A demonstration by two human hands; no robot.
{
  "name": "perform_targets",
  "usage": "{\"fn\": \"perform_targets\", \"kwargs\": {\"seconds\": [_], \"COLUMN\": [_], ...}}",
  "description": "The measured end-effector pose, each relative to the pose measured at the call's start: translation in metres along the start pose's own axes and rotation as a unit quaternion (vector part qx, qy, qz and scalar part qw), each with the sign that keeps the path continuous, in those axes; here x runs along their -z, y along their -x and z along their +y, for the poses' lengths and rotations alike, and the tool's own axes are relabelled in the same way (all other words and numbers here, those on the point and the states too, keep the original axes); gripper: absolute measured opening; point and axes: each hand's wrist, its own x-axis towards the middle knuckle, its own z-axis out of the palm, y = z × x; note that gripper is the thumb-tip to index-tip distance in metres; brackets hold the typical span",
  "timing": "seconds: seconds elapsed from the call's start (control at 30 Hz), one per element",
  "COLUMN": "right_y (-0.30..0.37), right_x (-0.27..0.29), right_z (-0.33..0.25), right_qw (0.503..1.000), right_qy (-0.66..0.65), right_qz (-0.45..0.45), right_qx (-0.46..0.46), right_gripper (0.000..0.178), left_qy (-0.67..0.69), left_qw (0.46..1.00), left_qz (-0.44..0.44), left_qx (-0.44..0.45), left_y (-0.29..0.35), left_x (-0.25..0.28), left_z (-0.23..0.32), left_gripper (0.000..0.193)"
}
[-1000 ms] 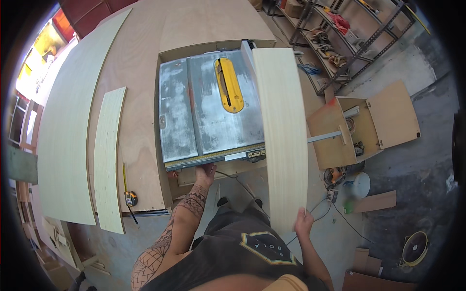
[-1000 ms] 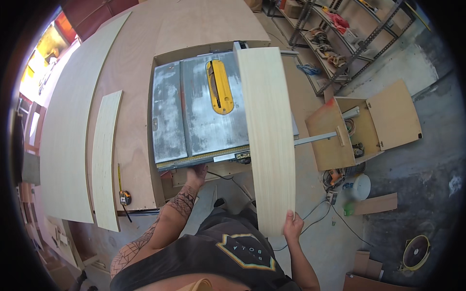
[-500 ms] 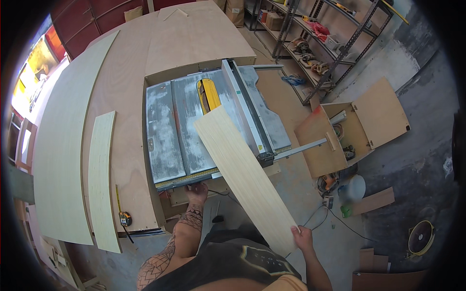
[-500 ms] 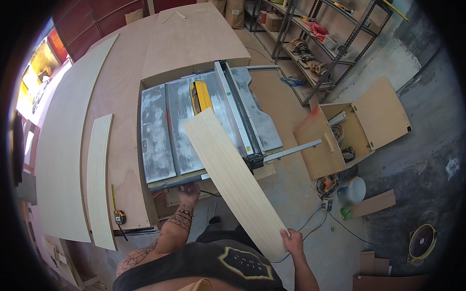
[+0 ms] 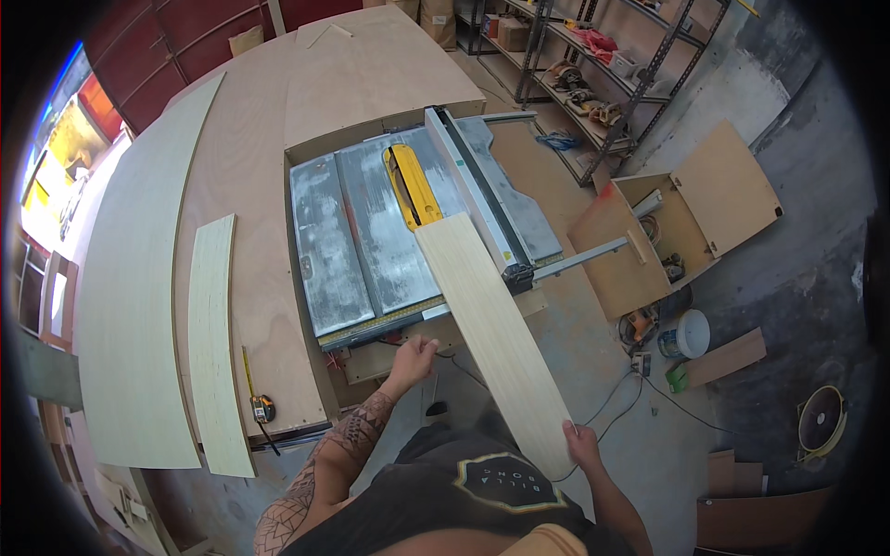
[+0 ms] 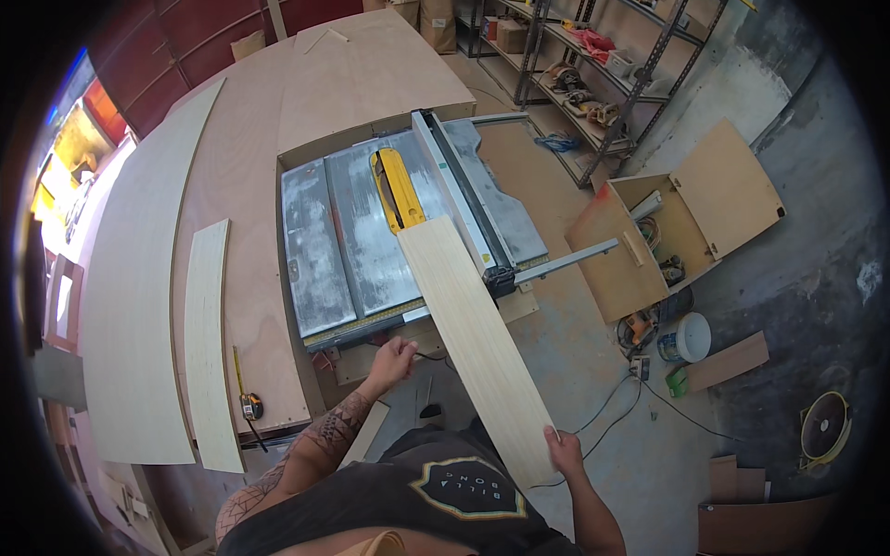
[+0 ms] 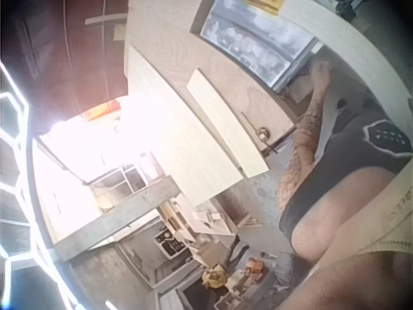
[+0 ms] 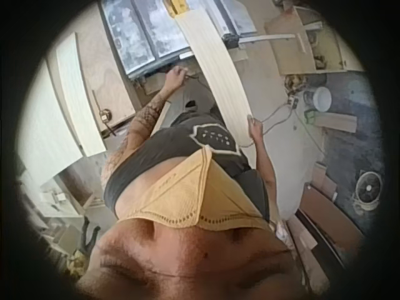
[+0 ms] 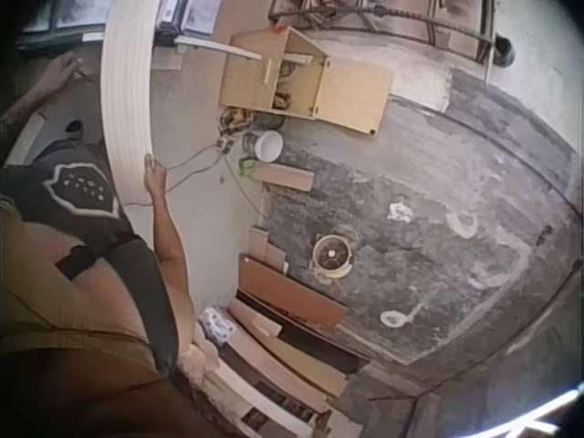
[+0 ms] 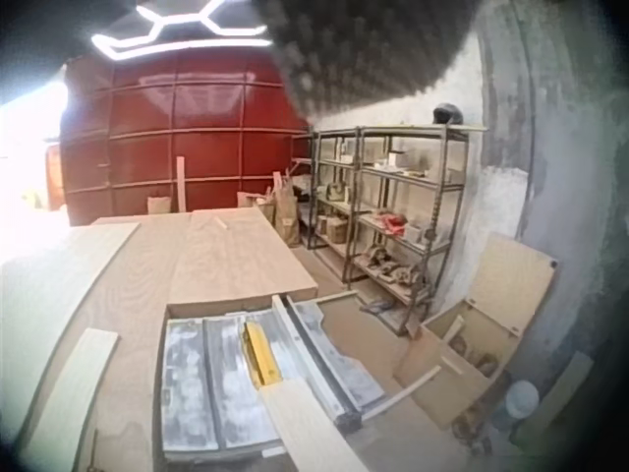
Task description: The person attaches the fence onto a table saw, feeds a wooden board through the saw to cut it, and carries the wood away.
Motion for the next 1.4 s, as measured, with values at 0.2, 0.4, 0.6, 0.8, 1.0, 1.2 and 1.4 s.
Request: {"fn": "perform_targets", "kwargs": {"seconds": [0.2, 0.4, 0.6, 0.8, 1.0, 1.2, 1.4], "right_y": [0.001, 0.014, 0.045, 0.039, 0.031, 0.023, 0.022], "right_x": [-0.019, -0.021, -0.024, -0.042, -0.048, -0.052, -0.047], "right_z": [-0.031, -0.014, 0.016, 0.0, -0.008, -0.025, -0.033], "right_qw": [1.0, 0.989, 0.816, 0.867, 0.905, 0.91, 0.901], "right_qy": [0.004, -0.144, -0.537, -0.481, -0.411, -0.397, -0.418], "right_qz": [0.006, 0.007, -0.142, -0.051, 0.003, 0.027, 0.01], "right_qx": [-0.009, -0.03, -0.156, -0.123, -0.108, -0.117, -0.118], "right_gripper": [0.069, 0.047, 0.035, 0.039, 0.042, 0.041, 0.042], "left_qy": [-0.143, -0.208, -0.211, -0.213, -0.215, -0.173, -0.131], "left_qw": [0.967, 0.957, 0.956, 0.951, 0.948, 0.956, 0.968], "left_qz": [0.14, 0.13, 0.16, 0.182, 0.198, 0.211, 0.196], "left_qx": [-0.155, -0.156, -0.125, -0.131, -0.123, -0.106, -0.086], "left_y": [-0.063, -0.085, -0.092, -0.108, -0.112, -0.121, -0.115], "left_x": [-0.009, -0.016, -0.017, -0.01, -0.009, -0.002, 0.0], "left_z": [0.079, 0.086, 0.087, 0.095, 0.1, 0.1, 0.111], "left_gripper": [0.073, 0.071, 0.07, 0.066, 0.065, 0.065, 0.067]}}
